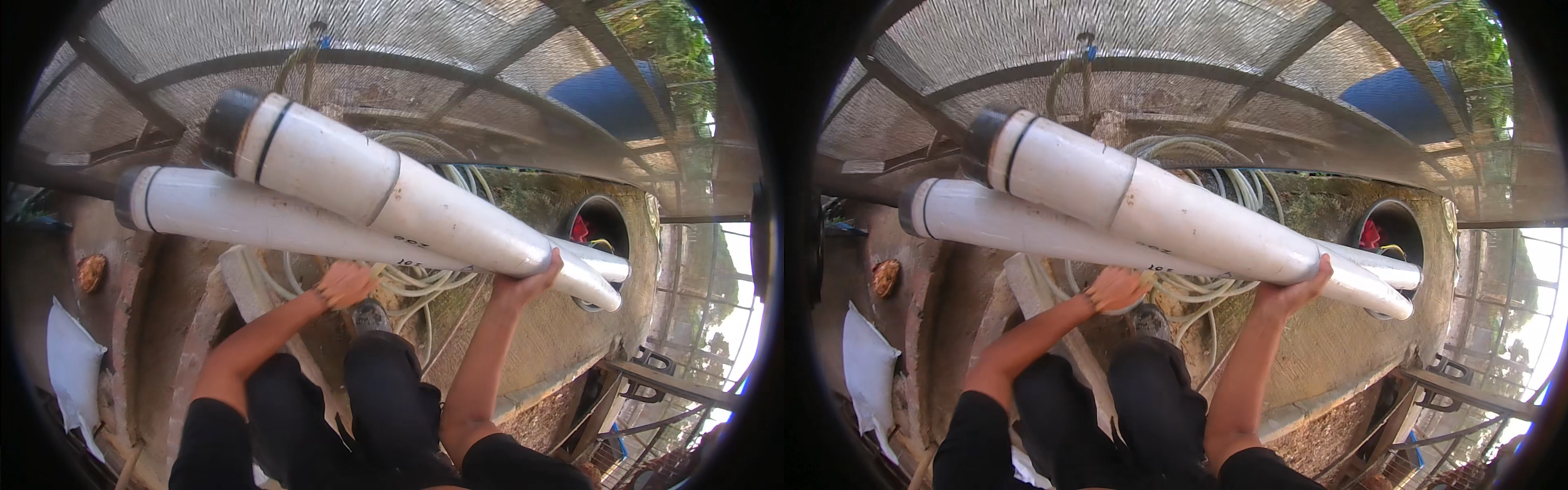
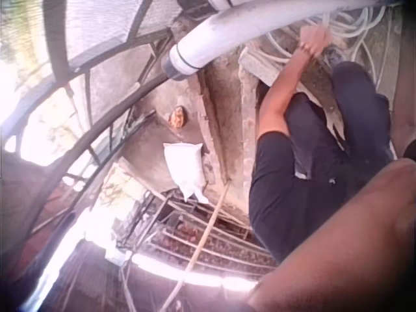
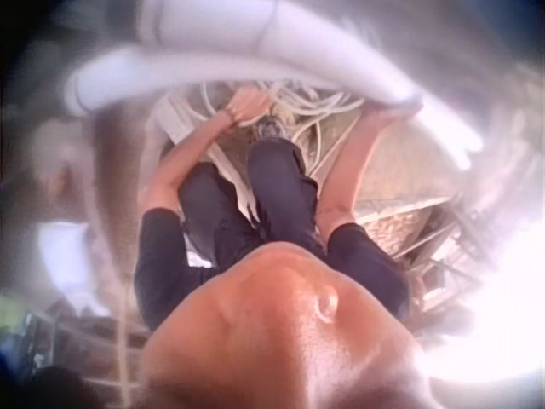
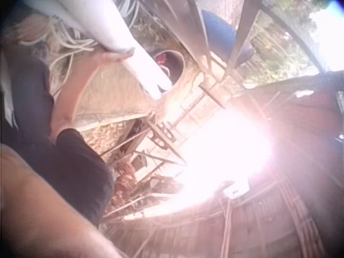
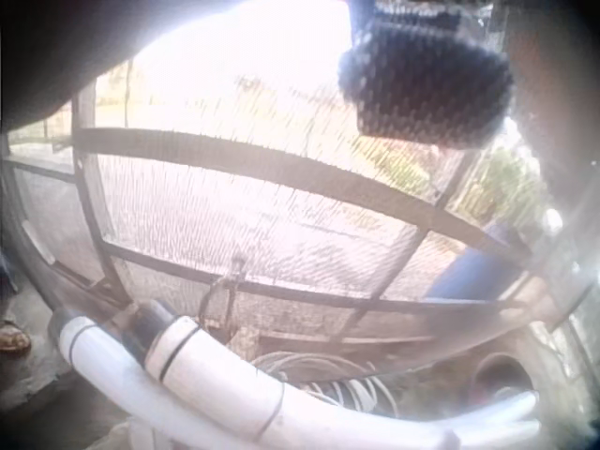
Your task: The person carries two long white PVC pipes through a chicken coop and then connects them to a coiled hose system. The person aligns the pipes with existing tubing and secures them using a rubber band.
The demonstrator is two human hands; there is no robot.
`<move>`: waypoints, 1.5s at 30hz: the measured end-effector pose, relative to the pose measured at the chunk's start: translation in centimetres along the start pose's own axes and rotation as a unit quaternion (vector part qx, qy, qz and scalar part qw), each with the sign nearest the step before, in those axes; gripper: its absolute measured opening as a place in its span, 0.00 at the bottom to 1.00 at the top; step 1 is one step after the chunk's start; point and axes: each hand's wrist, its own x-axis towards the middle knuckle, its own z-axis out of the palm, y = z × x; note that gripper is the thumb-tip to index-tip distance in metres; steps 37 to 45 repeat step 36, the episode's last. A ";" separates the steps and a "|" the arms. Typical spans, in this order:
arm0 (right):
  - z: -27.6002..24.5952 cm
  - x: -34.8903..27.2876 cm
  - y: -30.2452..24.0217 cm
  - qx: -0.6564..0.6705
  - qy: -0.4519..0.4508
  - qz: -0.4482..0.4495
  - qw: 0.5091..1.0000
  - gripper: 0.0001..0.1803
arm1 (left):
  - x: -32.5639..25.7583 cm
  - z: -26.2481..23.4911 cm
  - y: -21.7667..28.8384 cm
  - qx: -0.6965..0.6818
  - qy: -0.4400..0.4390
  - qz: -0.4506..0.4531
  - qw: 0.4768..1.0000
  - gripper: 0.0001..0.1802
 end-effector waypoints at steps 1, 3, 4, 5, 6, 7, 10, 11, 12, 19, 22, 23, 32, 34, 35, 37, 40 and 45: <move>1.3 -0.7 -2.2 -0.002 0.000 -0.007 1.000 0.39 | 3.1 -1.8 3.2 0.006 -0.021 -0.009 1.000 0.24; 4.0 -2.1 -6.8 -0.006 -0.010 -0.021 1.000 0.39 | 8.7 -4.6 10.3 -0.086 0.066 -0.036 0.993 0.24; 5.5 -2.6 -9.1 -0.001 -0.019 -0.033 0.999 0.38 | 10.9 -5.4 14.1 -0.147 0.111 -0.043 0.982 0.25; 7.0 -2.8 -11.3 0.010 -0.030 -0.040 0.999 0.38 | 12.3 -5.8 17.6 -0.211 0.140 -0.047 0.966 0.27; 8.6 -2.9 -13.5 0.000 -0.029 -0.056 0.998 0.37 | 12.8 -5.9 20.9 -0.277 0.162 -0.045 0.946 0.31; 10.3 -3.0 -15.8 0.001 -0.035 -0.059 0.998 0.37 | 12.0 -6.0 23.6 -0.337 0.186 -0.045 0.922 0.34; 15.3 -3.2 -22.3 0.018 -0.026 -0.073 0.997 0.34 | 3.4 -6.9 27.2 -0.423 0.208 -0.048 0.881 0.45; 16.8 -3.5 -24.5 0.022 -0.009 -0.069 0.997 0.34 | -1.2 -7.3 26.6 -0.383 0.183 -0.096 0.900 0.49; 18.1 -3.8 -26.6 0.021 -0.003 -0.068 0.997 0.33 | -6.5 -7.6 25.1 -0.393 0.189 -0.094 0.895 0.41; 23.9 -5.5 -39.6 0.019 -0.095 -0.141 0.985 0.34 | -58.9 -10.7 16.7 -0.087 0.352 -0.633 0.684 0.09; 25.7 -4.9 -43.2 -0.085 -0.160 -0.411 0.894 0.38 | -69.7 -17.6 27.0 -0.074 0.433 -0.733 0.519 0.10; 26.5 -5.0 -44.4 -0.156 -0.156 -0.558 0.800 0.40 | -70.8 -18.7 30.8 -0.131 0.475 -0.731 0.471 0.09; 39.4 -17.1 -52.9 0.259 -0.306 -0.163 0.901 0.28 | -56.8 5.6 51.3 -0.016 0.488 -0.765 0.419 0.17; 41.1 -19.5 -53.5 0.330 -0.311 -0.131 0.881 0.14 | -51.7 8.8 56.1 -0.429 0.443 -0.741 0.267 0.14; 41.8 -20.9 -53.5 0.318 -0.313 -0.162 0.880 0.17 | -50.0 9.2 58.6 -0.441 0.291 -0.750 0.397 0.12; 42.2 -22.3 -53.2 0.317 -0.336 -0.147 0.874 0.17 | -48.7 9.2 60.8 -0.471 0.137 -0.702 0.517 0.11; 42.2 -22.3 -53.2 0.317 -0.336 -0.147 0.874 0.17 | -48.7 9.2 60.8 -0.471 0.137 -0.702 0.517 0.11; 42.2 -22.3 -53.2 0.317 -0.336 -0.147 0.874 0.17 | -48.7 9.2 60.8 -0.471 0.137 -0.702 0.517 0.11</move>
